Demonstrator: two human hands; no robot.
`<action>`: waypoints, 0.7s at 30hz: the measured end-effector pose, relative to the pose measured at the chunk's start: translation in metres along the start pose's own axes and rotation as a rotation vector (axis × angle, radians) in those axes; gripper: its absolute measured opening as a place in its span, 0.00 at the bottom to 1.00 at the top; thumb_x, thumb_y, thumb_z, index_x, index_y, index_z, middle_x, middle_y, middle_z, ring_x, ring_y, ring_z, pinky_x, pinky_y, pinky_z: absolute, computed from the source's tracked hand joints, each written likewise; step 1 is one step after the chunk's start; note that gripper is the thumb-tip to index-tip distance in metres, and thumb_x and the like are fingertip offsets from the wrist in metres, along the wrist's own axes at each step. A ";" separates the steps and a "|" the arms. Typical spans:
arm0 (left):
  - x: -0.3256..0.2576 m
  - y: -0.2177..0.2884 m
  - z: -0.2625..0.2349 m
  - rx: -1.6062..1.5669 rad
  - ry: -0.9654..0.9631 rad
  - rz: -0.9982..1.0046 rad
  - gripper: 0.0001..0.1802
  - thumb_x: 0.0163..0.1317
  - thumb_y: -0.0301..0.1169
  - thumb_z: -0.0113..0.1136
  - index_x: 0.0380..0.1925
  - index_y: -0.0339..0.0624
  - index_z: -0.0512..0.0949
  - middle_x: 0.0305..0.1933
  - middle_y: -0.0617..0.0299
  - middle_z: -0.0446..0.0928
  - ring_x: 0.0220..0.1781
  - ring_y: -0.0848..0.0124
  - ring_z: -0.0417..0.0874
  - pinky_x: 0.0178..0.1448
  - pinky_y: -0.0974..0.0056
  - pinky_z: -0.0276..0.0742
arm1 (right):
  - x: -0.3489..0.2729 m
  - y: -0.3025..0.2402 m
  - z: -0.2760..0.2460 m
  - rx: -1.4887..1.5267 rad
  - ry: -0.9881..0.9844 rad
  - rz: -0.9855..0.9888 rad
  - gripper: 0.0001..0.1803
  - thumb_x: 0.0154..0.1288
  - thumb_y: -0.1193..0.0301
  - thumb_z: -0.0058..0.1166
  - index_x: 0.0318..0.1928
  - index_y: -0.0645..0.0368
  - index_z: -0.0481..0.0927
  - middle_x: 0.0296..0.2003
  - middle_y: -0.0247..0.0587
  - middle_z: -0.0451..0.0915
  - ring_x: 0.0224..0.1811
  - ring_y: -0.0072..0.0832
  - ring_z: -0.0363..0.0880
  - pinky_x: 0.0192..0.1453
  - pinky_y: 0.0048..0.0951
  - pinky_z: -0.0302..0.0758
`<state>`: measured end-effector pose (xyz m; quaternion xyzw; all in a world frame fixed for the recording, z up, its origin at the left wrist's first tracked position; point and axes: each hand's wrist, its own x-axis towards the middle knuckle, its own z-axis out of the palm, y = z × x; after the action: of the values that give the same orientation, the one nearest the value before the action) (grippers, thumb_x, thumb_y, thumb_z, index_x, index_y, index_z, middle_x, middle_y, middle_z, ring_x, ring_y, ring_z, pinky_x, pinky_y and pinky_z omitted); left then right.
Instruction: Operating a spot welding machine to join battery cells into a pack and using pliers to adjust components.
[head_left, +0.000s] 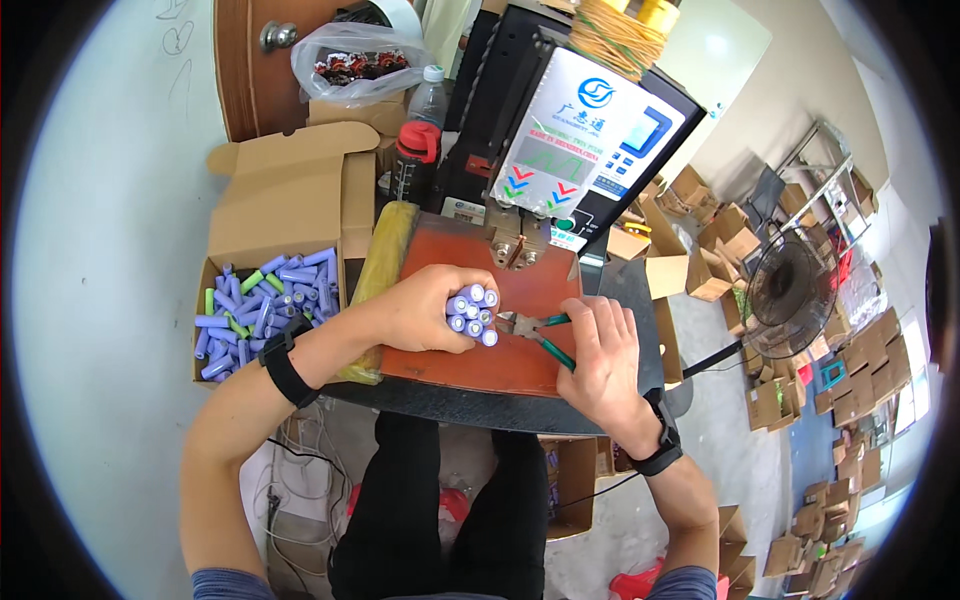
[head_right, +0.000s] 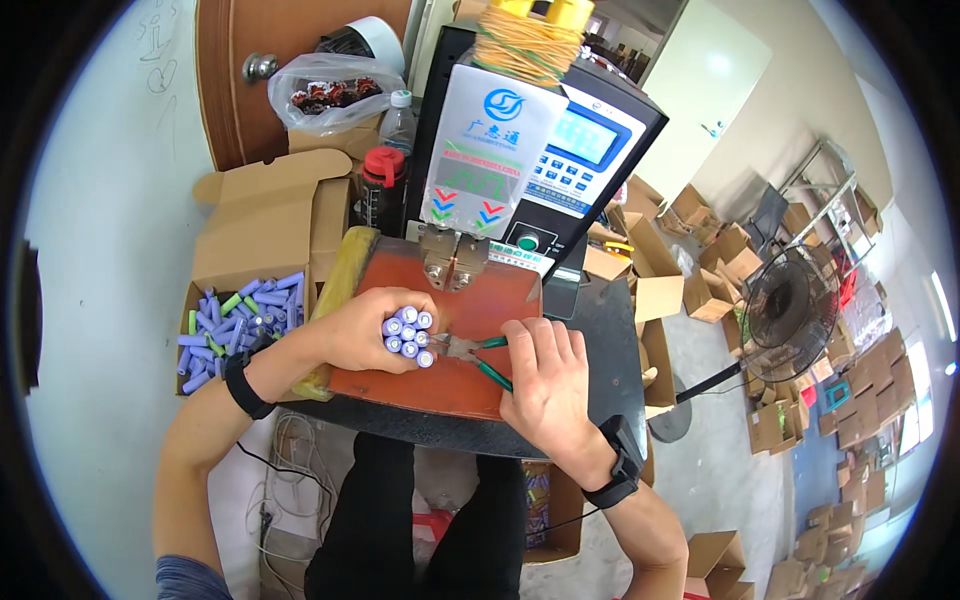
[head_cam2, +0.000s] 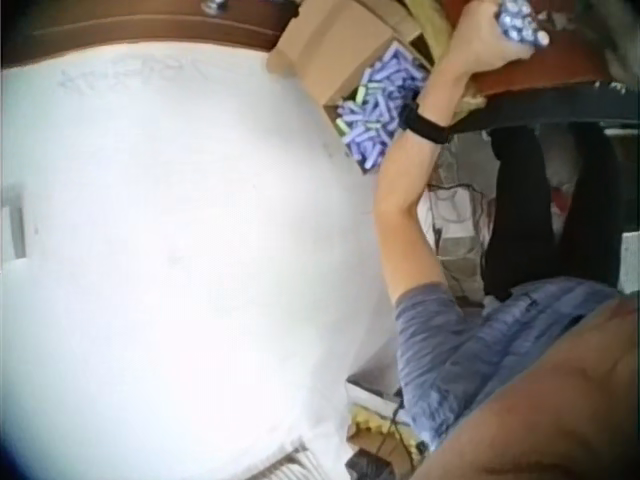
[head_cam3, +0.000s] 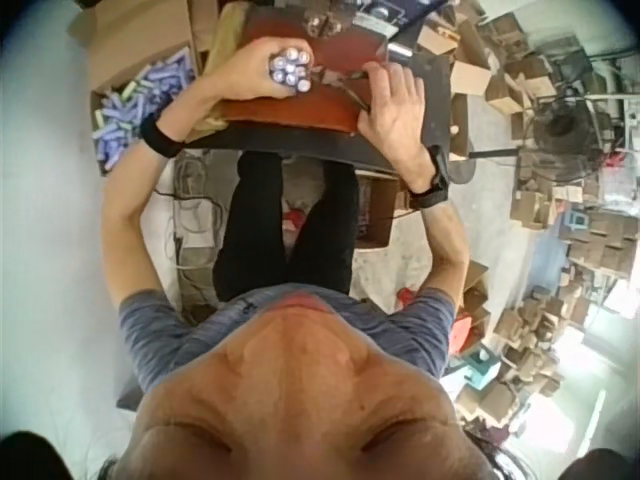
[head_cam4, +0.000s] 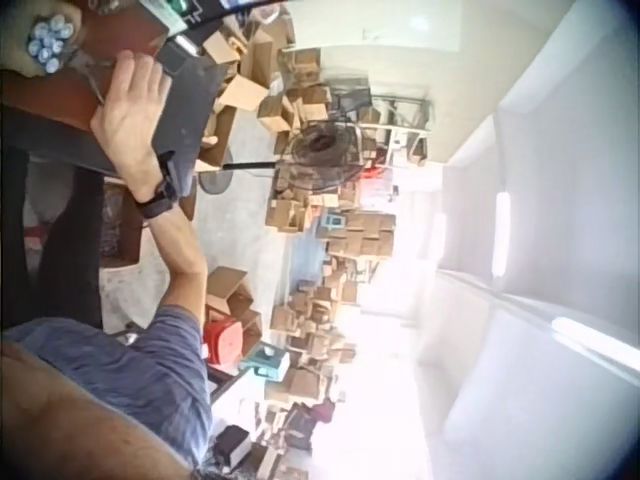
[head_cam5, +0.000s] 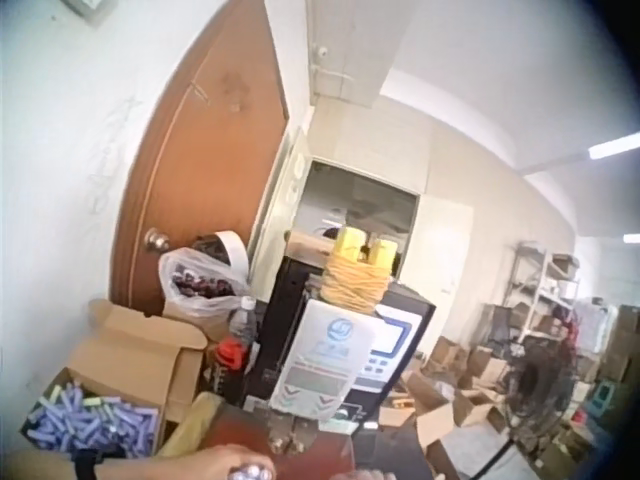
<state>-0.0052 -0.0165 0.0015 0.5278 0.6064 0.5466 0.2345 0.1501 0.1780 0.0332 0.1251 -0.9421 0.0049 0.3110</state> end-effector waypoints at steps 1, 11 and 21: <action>0.001 -0.001 -0.001 0.049 -0.011 0.019 0.18 0.40 0.23 0.64 0.35 0.38 0.73 0.30 0.64 0.75 0.32 0.76 0.74 0.40 0.68 0.72 | 0.001 0.001 0.000 -0.015 0.011 -0.021 0.29 0.35 0.81 0.54 0.46 0.63 0.71 0.37 0.44 0.71 0.38 0.40 0.71 0.41 0.39 0.65; 0.003 0.000 -0.008 0.128 -0.070 -0.025 0.19 0.39 0.23 0.68 0.35 0.41 0.74 0.33 0.66 0.75 0.36 0.74 0.75 0.44 0.67 0.72 | 0.020 0.011 -0.005 -0.064 -0.045 -0.168 0.28 0.36 0.80 0.54 0.46 0.63 0.71 0.38 0.43 0.71 0.38 0.39 0.71 0.42 0.38 0.64; 0.006 0.004 -0.014 0.151 -0.151 0.037 0.22 0.40 0.27 0.68 0.39 0.38 0.75 0.33 0.63 0.77 0.36 0.73 0.76 0.45 0.67 0.72 | 0.023 0.018 -0.003 -0.141 -0.114 -0.242 0.20 0.37 0.77 0.59 0.37 0.56 0.72 0.29 0.36 0.69 0.30 0.33 0.72 0.31 0.33 0.66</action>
<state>-0.0182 -0.0176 0.0109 0.5947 0.6165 0.4625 0.2288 0.1298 0.1903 0.0502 0.2157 -0.9342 -0.1061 0.2635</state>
